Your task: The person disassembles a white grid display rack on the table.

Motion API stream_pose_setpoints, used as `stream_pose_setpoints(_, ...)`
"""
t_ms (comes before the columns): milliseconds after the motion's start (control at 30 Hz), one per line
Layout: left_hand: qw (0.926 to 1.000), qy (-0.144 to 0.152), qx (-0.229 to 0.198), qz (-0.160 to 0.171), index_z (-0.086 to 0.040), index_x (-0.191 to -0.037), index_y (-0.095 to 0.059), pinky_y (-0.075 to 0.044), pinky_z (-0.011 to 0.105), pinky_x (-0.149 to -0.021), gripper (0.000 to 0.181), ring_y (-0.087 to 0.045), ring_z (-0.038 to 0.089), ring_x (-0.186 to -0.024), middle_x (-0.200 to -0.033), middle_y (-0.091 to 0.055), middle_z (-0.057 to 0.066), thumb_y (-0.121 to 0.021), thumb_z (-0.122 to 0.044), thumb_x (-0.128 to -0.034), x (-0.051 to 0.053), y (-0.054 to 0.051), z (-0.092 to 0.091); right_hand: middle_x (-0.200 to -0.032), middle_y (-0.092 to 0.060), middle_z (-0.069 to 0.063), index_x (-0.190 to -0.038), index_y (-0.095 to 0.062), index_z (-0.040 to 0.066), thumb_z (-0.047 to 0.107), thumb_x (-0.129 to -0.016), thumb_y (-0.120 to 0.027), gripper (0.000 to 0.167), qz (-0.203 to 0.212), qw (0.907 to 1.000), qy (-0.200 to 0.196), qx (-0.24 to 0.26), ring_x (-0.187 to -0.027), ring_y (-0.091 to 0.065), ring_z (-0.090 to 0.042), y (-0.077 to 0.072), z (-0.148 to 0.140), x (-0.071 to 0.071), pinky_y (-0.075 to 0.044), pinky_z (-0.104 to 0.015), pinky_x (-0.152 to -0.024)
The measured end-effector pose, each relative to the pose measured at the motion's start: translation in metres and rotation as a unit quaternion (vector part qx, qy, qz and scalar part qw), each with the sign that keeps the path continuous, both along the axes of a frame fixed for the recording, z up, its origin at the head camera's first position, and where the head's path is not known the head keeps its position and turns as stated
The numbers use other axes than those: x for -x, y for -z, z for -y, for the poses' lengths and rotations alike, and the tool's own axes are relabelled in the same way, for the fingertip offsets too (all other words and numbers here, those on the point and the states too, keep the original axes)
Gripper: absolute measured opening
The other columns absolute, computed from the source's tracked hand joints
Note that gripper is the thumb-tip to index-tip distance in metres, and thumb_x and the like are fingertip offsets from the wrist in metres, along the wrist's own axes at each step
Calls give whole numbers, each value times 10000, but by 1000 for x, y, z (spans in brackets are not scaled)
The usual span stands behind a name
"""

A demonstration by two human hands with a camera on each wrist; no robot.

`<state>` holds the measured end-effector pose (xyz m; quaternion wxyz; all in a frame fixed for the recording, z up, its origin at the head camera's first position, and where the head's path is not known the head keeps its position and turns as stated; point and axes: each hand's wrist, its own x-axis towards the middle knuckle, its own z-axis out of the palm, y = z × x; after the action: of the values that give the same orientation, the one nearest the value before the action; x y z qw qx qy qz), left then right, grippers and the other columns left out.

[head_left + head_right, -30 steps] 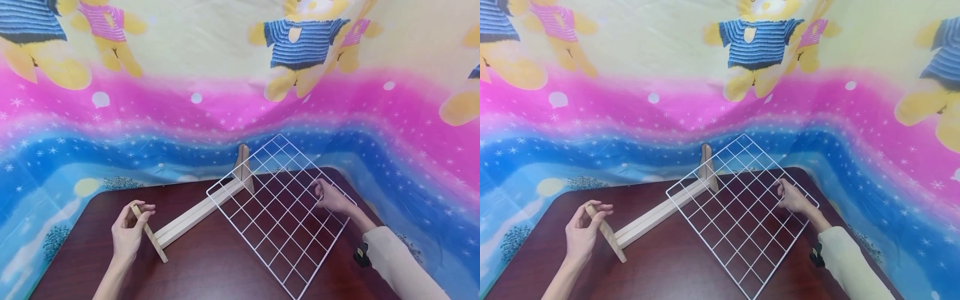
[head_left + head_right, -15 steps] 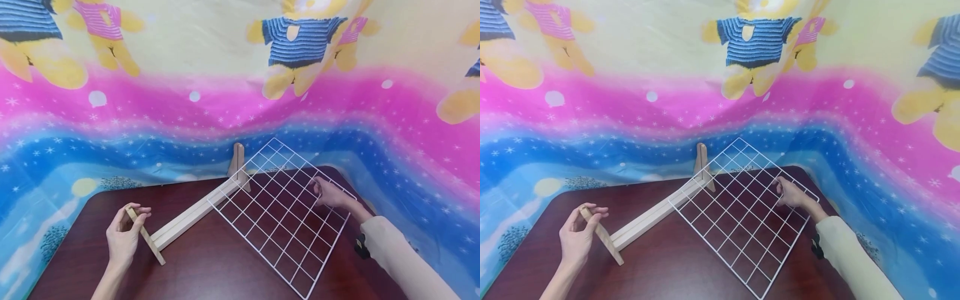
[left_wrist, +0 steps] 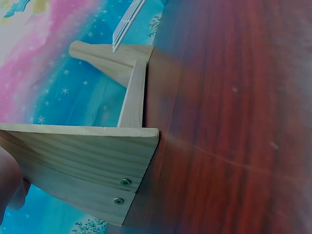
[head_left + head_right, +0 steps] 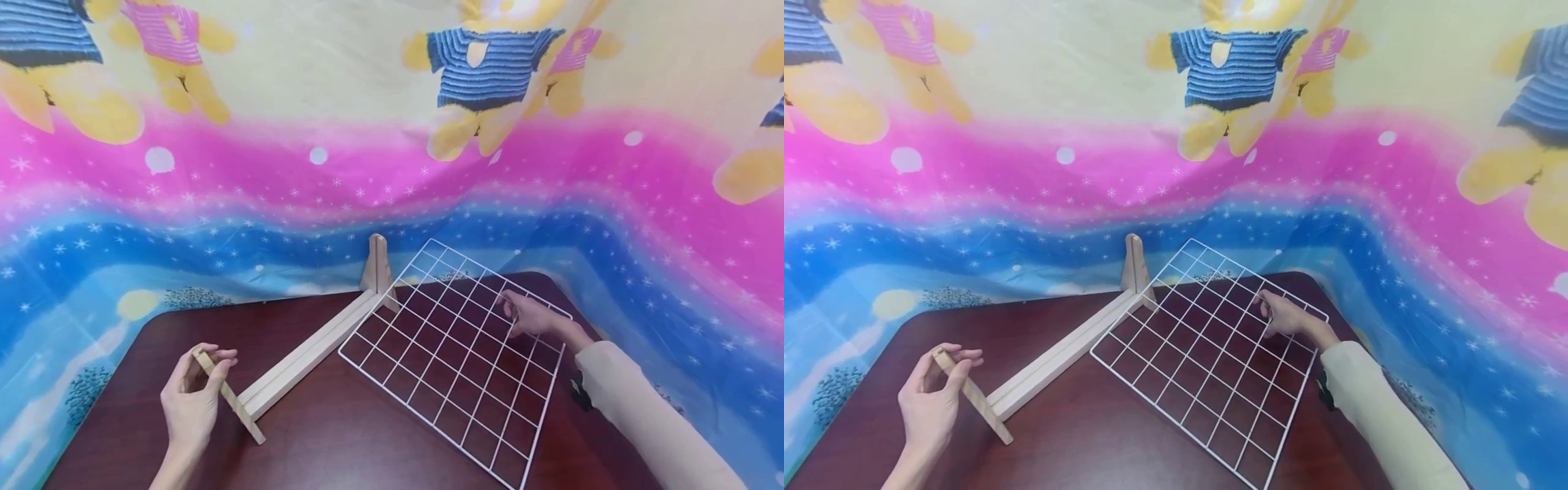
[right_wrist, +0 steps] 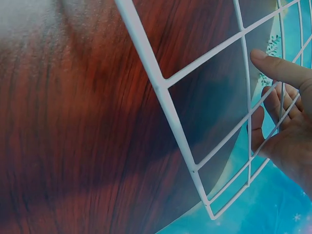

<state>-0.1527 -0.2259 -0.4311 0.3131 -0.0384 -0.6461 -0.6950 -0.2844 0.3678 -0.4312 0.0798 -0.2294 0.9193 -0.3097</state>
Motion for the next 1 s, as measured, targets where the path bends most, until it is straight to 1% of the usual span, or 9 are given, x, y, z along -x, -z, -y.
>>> stream_pose_setpoints(200,9998,-208,14,2,163,-1138,-542,-544,245,-793,308,-703,178,-807,-912,-721,105,-628,167,-842,-11,1,5,-836,-491,-167,-1177,-430,-111,-145,-634,-761,637,77,9997,-241,-14,-681,-464,-166,3,6,5,-460,-286,-590)
stream_pose_setpoints(333,9987,-478,161,-42,163,-1131,-547,-542,222,-774,302,-703,163,-791,-893,-721,105,-629,169,-840,-16,2,6,-828,-484,-163,-1182,-418,-141,-151,-629,-750,645,129,9988,-481,10,-680,-460,-163,5,13,7,-451,-282,-587)
stream_pose_setpoints(433,9974,-640,303,-134,169,-1124,-547,-540,200,-750,299,-701,155,-779,-877,-714,136,-627,179,-836,-17,3,5,-831,-485,-163,-1180,-417,-148,-156,-631,-758,647,232,9982,-554,-54,-690,-463,-170,7,16,7,-449,-275,-596)
stream_pose_setpoints(533,9961,-750,354,-296,171,-1112,-552,-540,190,-733,290,-700,144,-767,-857,-710,135,-634,174,-834,-17,4,4,-836,-485,-154,-1185,-420,-139,-151,-633,-766,652,321,9979,-564,-88,-703,-467,-178,9,18,7,-453,-274,-607)
stream_pose_setpoints(633,9947,-706,151,-730,209,-1081,-533,-543,185,-717,285,-700,141,-743,-831,-705,141,-630,207,-814,-17,5,2,-840,-485,-139,-1199,-420,-129,-151,-635,-765,661,402,9973,-601,-115,-710,-467,-178,13,20,8,-456,-274,-612)
stream_pose_setpoints(767,9900,-622,-29,-1265,251,-1042,-501,-540,170,-702,282,-696,134,-718,-803,-699,159,-613,257,-784,-20,3,-2,-842,-480,-122,-1230,-403,-126,-149,-642,-763,689,559,9954,-763,-158,-711,-459,-174,17,24,10,-458,-282,-615)
stream_pose_setpoints(833,9892,-687,-2,-1295,253,-1032,-500,-538,165,-694,270,-693,128,-710,-793,-701,148,-613,250,-787,-23,-1,-4,-848,-477,-120,-1242,-398,-121,-146,-653,-761,692,652,9944,-806,-212,-718,-456,-180,18,27,11,-457,-286,-623)
stream_pose_setpoints(900,9892,-785,8,-1235,256,-1025,-501,-537,162,-684,257,-692,127,-700,-782,-702,137,-616,234,-796,-25,-5,-7,-853,-479,-121,-1251,-394,-121,-139,-658,-765,700,680,9937,-850,-282,-728,-461,-187,20,30,12,-462,-286,-633)
stream_pose_setpoints(1000,9891,-849,-114,-1198,258,-1017,-503,-540,163,-675,246,-691,129,-685,-771,-703,123,-620,218,-805,-28,-6,-9,-860,-479,-127,-1255,-396,-119,-140,-662,-768,700,726,9933,-826,-353,-740,-461,-204,20,34,12,-458,-284,-639)
